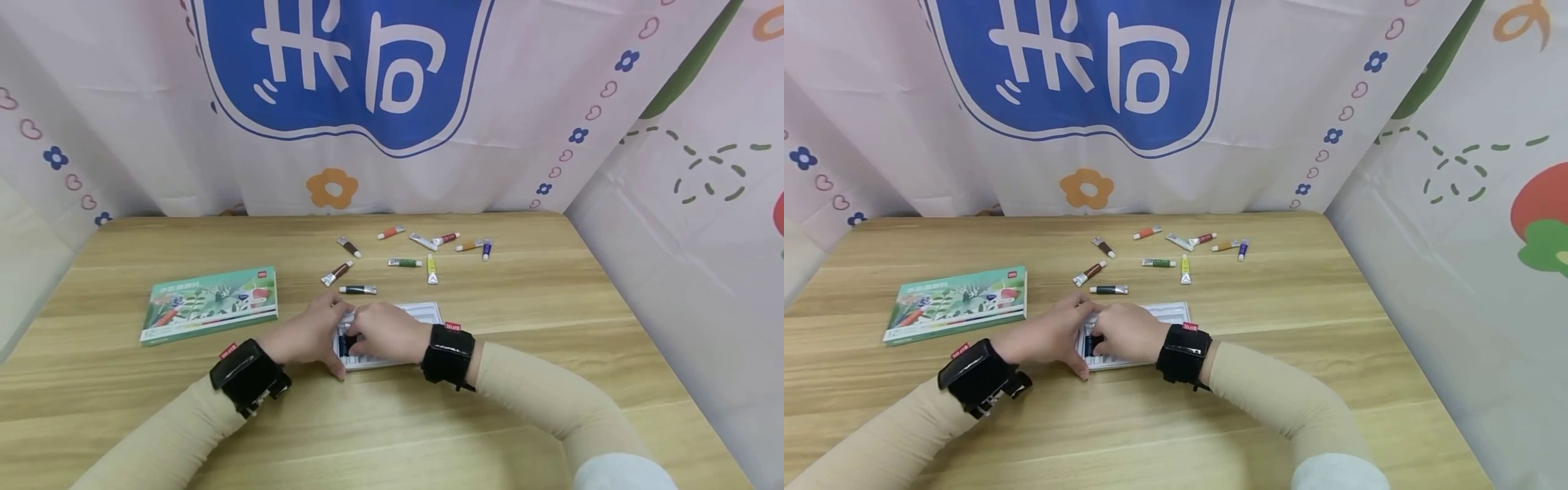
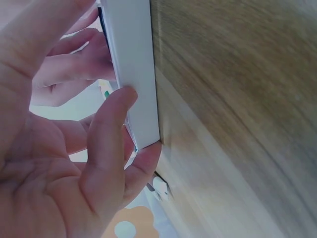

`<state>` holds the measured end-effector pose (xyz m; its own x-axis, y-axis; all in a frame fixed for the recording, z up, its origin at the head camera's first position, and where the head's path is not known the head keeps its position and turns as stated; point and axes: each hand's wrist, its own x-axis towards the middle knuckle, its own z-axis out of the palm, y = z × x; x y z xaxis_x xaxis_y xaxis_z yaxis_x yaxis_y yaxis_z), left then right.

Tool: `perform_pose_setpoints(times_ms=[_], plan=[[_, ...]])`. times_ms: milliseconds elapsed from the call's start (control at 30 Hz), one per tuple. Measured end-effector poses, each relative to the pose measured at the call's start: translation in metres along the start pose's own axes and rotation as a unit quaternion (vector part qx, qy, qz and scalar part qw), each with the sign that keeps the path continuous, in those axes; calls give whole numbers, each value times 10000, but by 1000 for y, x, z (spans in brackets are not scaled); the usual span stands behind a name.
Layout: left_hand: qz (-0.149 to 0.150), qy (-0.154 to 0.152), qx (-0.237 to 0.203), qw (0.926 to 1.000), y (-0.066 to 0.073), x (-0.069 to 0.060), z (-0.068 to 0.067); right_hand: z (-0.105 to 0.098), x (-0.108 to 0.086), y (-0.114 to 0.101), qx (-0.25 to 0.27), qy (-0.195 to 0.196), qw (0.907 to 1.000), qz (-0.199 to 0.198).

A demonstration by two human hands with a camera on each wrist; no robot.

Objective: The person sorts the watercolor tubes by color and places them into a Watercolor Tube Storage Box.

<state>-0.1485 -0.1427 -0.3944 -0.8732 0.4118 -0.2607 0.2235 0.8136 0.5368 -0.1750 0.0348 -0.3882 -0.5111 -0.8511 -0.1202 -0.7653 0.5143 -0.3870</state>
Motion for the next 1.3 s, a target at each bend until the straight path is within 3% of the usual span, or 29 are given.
perform_pose_setpoints(times_ms=[200, 400, 500, 600, 833, 1067, 1300], plan=[[17, 58, -7, 10000, -1, 0, 2, -1, 0, 13, -8, -167, 9989, -438], [50, 109, -38, 9999, -2, 2, 1, -16, 2, 21, 148, -556, 9955, -759], [34, 94, 20, 9999, -1, 2, 0, -27, 5, 27, 407, -794, 9937, -683], [36, 91, 27, 9999, -1, 3, 0, -40, 9, 35, 610, -922, 9934, -298], [-49, 78, 24, 10000, 0, 1, 0, -50, 31, 58, 391, -561, 9972, 301], [-46, 63, 51, 10000, -1, -1, 1, -38, 53, 64, 356, -119, 9990, 246], [17, 82, 20, 10000, -2, -4, 2, -31, 62, 61, 288, -76, 9988, 386]])
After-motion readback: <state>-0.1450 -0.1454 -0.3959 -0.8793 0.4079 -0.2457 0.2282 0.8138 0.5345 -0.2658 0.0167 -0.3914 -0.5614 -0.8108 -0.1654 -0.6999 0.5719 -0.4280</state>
